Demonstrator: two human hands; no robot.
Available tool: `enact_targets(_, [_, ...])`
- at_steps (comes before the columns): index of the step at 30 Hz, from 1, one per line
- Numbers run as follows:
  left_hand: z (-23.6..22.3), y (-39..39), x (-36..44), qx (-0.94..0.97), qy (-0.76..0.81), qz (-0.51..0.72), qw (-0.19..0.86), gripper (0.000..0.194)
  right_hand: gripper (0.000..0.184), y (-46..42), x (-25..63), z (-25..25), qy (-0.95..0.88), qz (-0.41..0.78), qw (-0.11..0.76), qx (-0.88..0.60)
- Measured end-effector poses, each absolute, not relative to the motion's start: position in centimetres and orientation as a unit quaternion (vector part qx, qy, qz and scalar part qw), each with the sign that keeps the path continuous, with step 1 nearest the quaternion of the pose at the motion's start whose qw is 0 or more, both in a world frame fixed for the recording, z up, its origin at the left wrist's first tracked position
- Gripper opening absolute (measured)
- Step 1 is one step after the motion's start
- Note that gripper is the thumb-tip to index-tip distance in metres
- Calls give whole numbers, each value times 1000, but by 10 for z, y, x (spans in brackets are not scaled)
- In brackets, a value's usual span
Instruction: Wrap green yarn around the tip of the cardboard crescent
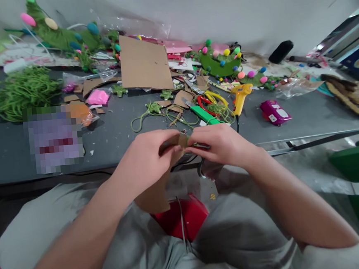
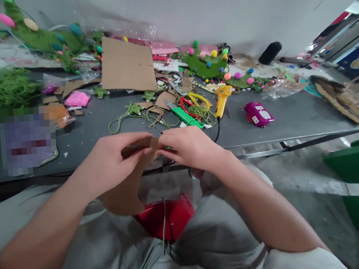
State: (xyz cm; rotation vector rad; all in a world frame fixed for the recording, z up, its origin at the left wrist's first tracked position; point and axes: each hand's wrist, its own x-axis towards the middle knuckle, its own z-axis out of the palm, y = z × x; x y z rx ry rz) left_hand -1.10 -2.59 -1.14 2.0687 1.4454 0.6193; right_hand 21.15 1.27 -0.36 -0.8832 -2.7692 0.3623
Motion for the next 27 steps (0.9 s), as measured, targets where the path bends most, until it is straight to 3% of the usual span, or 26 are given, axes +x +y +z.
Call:
enact_targets(4, [-9,-27,-12,784,504,163,325,26,25,17,218,0,-936,163,120,-289])
enact_targets(11, [-7,-28,-18,774,464,159,400,26,24,26,226,2,-914,261,154,-269])
enact_targets(20, [5,-27,-24,728,436,229,477,19,22,36,240,7,-862,341,210,-310])
enact_targets(27, [7,-28,-26,670,443,303,512,25,35,44,239,1,-811,412,228,-348])
